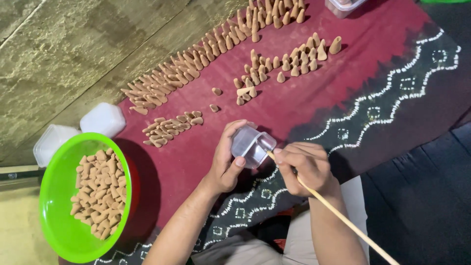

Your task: Transferring incense cones from a bowl to a small container and using a wooden stick to treat the tips

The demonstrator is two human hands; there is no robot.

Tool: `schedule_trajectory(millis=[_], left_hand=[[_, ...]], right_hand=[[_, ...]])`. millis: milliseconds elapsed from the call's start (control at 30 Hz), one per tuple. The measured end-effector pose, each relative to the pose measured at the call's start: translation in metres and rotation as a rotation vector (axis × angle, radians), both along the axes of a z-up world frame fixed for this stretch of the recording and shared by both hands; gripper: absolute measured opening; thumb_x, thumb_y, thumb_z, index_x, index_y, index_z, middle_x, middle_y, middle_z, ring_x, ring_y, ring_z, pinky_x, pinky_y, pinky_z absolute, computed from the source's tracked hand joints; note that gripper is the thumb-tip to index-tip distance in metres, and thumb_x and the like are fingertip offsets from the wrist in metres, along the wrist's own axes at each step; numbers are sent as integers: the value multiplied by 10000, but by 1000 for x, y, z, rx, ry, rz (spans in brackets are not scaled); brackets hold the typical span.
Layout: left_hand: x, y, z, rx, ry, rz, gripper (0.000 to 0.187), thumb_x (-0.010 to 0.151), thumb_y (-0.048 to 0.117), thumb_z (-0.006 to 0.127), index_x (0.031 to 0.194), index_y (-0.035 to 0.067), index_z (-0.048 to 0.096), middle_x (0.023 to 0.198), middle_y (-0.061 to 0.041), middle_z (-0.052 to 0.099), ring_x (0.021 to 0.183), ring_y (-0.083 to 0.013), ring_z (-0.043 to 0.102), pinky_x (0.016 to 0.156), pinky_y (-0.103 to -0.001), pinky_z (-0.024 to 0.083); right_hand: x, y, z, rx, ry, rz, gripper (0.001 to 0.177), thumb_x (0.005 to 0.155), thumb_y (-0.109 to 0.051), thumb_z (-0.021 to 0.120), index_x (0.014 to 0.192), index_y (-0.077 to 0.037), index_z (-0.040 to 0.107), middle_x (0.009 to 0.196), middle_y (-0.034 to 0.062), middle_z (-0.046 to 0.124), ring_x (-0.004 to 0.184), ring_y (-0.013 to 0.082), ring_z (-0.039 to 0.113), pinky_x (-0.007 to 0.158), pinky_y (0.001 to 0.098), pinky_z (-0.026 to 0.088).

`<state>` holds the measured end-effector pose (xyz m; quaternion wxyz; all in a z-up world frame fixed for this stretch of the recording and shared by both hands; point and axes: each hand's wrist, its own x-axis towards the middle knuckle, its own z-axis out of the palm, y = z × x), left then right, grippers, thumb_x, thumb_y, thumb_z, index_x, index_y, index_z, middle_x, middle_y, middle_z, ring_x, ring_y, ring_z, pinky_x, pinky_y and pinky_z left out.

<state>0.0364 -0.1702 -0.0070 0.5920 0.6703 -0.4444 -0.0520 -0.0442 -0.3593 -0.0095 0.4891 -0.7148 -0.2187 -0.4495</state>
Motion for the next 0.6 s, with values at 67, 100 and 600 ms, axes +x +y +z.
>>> schedule_trajectory(millis=[67, 100, 600], left_hand=[[1, 1, -2, 3, 6, 6, 735, 1036, 498, 438, 1463, -95, 361, 1333, -272, 530, 1269, -384, 527, 1083, -517, 414], [1, 2, -4, -1, 5, 4, 737, 1030, 493, 449, 1466, -95, 360, 1337, -270, 527, 1268, -382, 528, 1086, -521, 413], [0, 7, -9, -2, 43, 11, 708, 1026, 458, 497, 1509, -46, 374, 1388, -240, 503, 1321, -383, 519, 1132, -541, 393]], right_hand=[[1, -2, -7, 24, -24, -19, 117, 898, 123, 630, 800, 59, 626, 583, 131, 586, 374, 306, 540, 408, 372, 509], [2, -4, -10, 3, -23, -49, 95, 901, 120, 637, 819, 71, 636, 580, 137, 576, 367, 317, 535, 395, 381, 498], [-3, 0, -23, -16, -3, -66, 43, 883, 157, 682, 859, 122, 675, 624, 160, 641, 447, 364, 614, 482, 405, 541]])
